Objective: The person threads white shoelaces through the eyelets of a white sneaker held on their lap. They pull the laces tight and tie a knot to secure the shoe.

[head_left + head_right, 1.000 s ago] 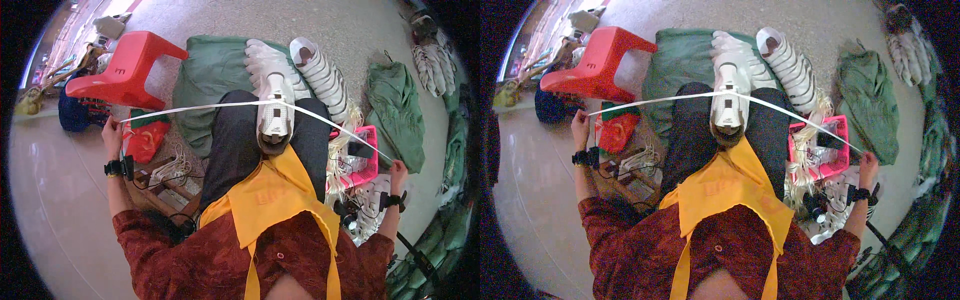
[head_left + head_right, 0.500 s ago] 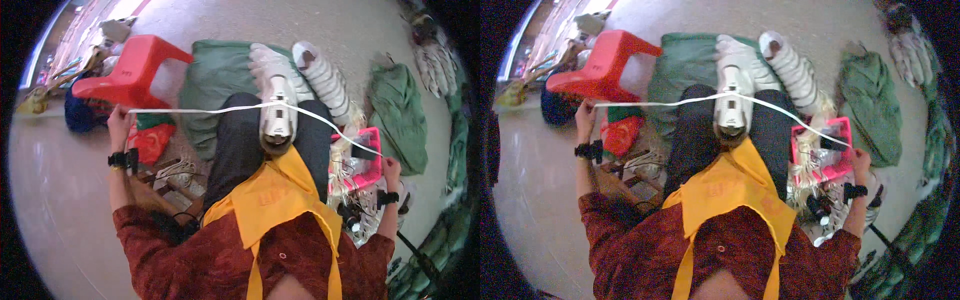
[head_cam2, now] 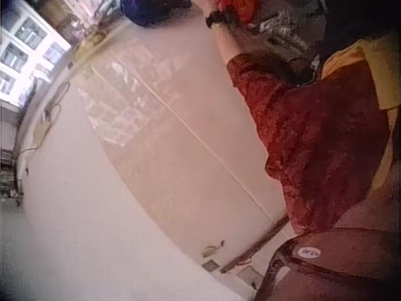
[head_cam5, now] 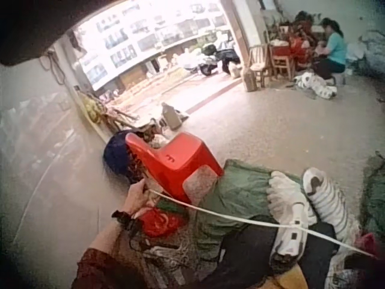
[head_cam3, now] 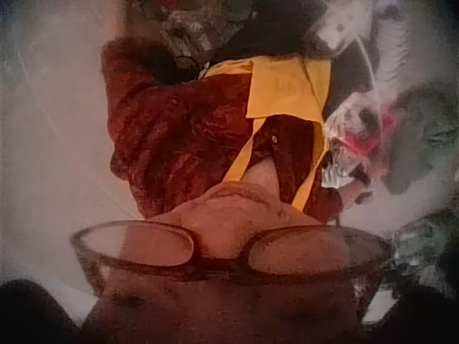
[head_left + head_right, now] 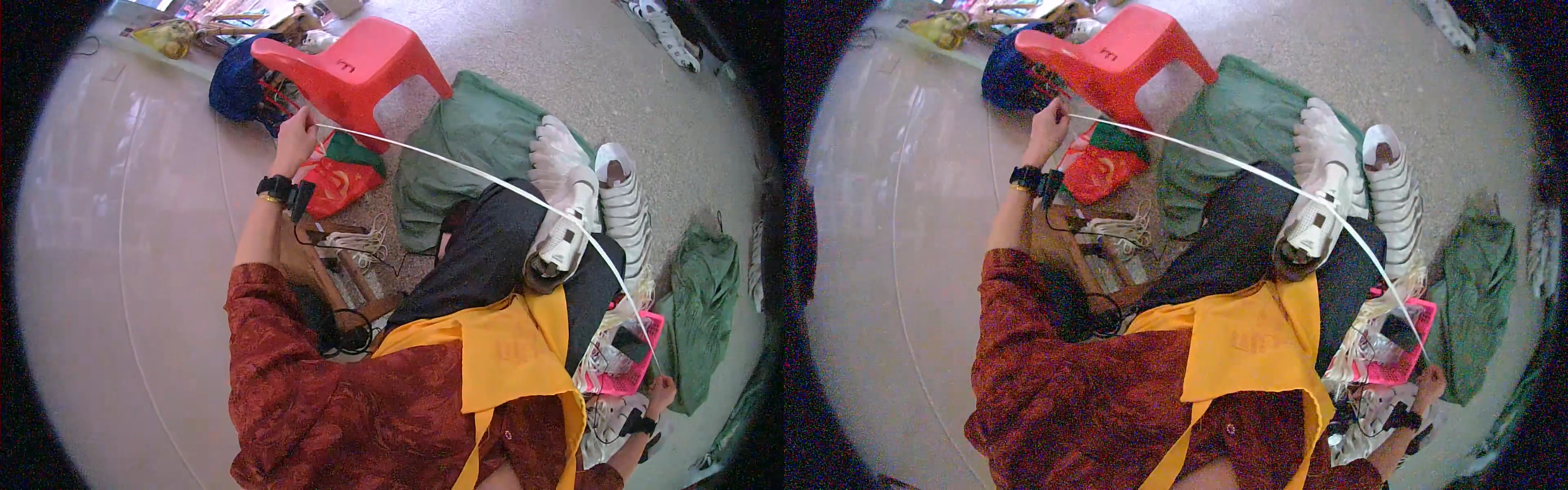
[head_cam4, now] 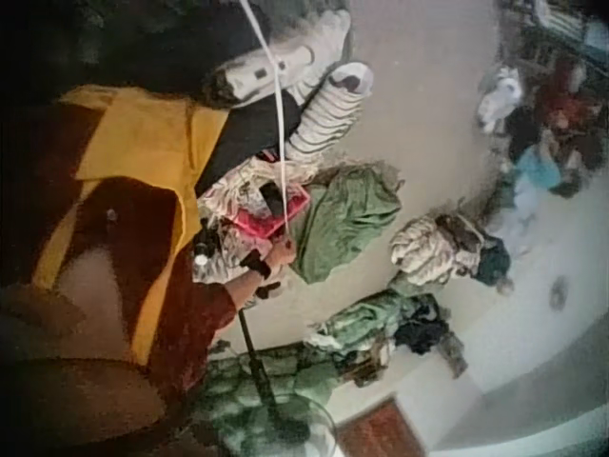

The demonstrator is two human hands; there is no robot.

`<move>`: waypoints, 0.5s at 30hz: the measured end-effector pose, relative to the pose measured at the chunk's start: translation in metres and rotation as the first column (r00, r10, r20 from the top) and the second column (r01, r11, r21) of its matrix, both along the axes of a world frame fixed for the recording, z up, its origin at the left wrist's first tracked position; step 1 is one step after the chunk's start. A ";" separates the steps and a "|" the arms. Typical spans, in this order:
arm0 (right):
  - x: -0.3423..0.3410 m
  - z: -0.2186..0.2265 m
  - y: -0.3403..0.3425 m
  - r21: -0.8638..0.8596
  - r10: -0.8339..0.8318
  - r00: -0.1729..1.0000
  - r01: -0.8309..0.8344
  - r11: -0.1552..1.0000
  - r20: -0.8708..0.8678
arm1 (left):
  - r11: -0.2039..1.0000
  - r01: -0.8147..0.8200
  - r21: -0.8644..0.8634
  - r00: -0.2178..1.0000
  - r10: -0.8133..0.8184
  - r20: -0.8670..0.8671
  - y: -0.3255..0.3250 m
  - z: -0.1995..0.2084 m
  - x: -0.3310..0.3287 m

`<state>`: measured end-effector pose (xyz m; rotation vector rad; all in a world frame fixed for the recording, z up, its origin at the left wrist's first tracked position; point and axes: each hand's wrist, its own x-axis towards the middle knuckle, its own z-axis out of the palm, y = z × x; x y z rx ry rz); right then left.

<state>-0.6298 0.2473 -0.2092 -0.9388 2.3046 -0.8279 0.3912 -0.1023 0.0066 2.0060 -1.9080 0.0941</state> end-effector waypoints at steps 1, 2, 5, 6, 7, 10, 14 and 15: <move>0.008 0.001 -0.001 0.053 -0.002 0.998 0.005 0.999 -0.055 | 1.000 0.013 -0.006 0.999 -0.012 0.036 0.004 0.005 0.003; 0.003 -0.003 0.000 0.063 0.076 0.971 -0.064 0.996 -0.227 | 0.999 0.035 -0.021 0.998 -0.033 0.051 0.004 0.003 0.010; -0.010 -0.009 0.004 0.079 0.191 0.859 -0.175 0.981 -0.475 | 0.997 0.052 -0.056 0.993 -0.046 0.112 0.008 -0.009 0.021; 0.007 -0.006 0.002 0.029 0.158 0.909 -0.160 0.987 -0.387 | 0.996 0.061 -0.069 0.987 -0.050 0.150 0.006 -0.005 0.016; 0.028 -0.004 -0.004 -0.011 0.138 0.949 -0.147 0.989 -0.284 | 0.996 0.066 -0.064 0.982 -0.054 0.182 0.011 0.003 0.015; 0.019 0.000 -0.003 0.052 0.061 0.978 -0.052 0.997 -0.197 | 0.992 0.088 -0.087 0.990 -0.078 0.118 0.006 -0.002 0.006; 0.074 0.024 -0.014 0.161 0.121 0.896 -0.057 0.985 -0.427 | 0.996 0.084 -0.037 0.979 -0.075 0.187 0.014 -0.009 0.032; 0.081 0.028 -0.019 0.191 0.093 0.903 -0.012 0.981 -0.419 | 0.997 0.078 -0.023 0.980 -0.073 0.183 0.016 -0.014 0.042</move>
